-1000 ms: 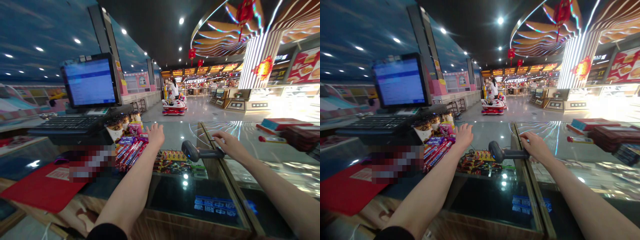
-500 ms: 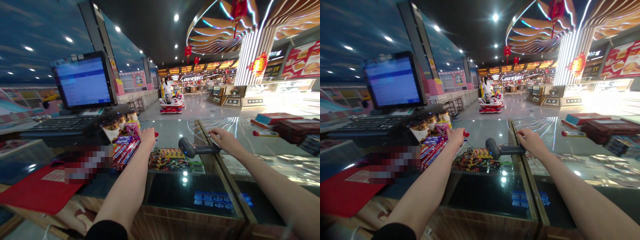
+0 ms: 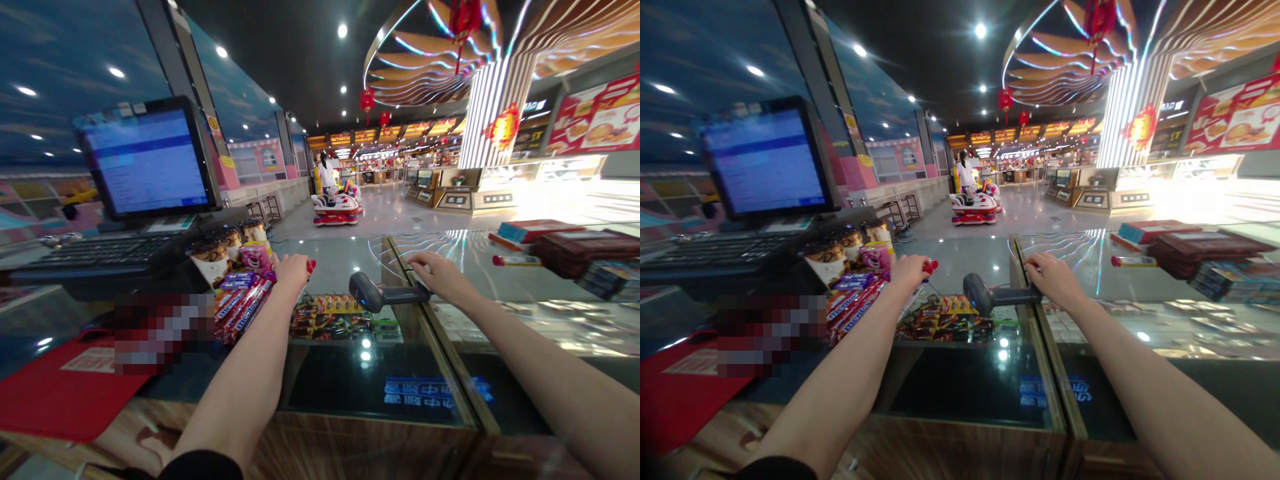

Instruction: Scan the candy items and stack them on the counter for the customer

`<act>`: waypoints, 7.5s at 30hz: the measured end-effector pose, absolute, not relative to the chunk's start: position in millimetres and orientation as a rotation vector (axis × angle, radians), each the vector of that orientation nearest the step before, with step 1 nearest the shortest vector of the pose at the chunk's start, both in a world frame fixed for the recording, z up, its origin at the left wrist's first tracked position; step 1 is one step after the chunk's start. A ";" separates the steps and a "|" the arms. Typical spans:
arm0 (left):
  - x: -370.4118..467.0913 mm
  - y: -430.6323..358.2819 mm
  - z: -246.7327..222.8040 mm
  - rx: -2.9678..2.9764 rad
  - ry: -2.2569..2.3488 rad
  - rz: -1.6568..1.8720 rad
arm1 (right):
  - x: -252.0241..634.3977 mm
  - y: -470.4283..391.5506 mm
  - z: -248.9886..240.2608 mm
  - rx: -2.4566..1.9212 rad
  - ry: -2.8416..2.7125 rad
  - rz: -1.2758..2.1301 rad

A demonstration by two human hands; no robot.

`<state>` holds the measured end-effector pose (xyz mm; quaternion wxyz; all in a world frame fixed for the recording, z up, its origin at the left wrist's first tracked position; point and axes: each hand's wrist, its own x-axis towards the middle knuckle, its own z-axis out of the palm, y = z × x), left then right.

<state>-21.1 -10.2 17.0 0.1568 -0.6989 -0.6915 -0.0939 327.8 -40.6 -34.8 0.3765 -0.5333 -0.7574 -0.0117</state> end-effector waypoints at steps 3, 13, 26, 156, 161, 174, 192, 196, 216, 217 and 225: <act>-19.0 -9.7 17.3 -2.013 -1.984 -0.236 | 328.0 -40.5 -35.3 -1.365 -1.945 -0.039; -15.8 -9.3 14.8 -2.122 -1.986 -0.307 | 328.1 -38.8 -35.7 -1.336 -1.955 -0.045; 14.3 -35.4 41.5 -2.312 -1.774 -0.587 | 326.9 -39.0 -33.6 -1.352 -1.930 -0.028; 8.7 12.1 -25.5 -2.224 -1.916 -1.698 | 288.1 -57.5 -16.1 -1.167 -2.316 0.405; 7.8 18.4 -29.2 -2.210 -1.914 -1.711 | 286.0 -62.2 -13.7 -1.158 -2.379 0.393; 12.6 12.1 -22.4 -2.257 -1.924 -1.707 | 289.5 -57.5 -10.4 -1.139 -2.236 0.455; 58.8 -11.3 13.3 -2.427 -1.638 -2.035 | 274.3 -42.5 -1.9 -0.970 -1.633 0.819; 65.7 -12.4 18.0 -2.334 -1.594 -2.146 | 273.1 -45.1 1.3 -1.018 -1.454 0.933; 172.7 -43.6 33.6 -2.654 -1.412 -1.462 | 369.9 -85.5 7.8 -0.969 -1.022 1.014; 180.1 -46.0 31.5 -2.672 -1.411 -1.450 | 376.4 -87.2 6.7 -0.985 -1.017 1.005; 237.8 -61.7 15.9 -2.762 -1.446 -1.296 | 423.4 -101.3 -6.8 -1.130 -1.019 0.893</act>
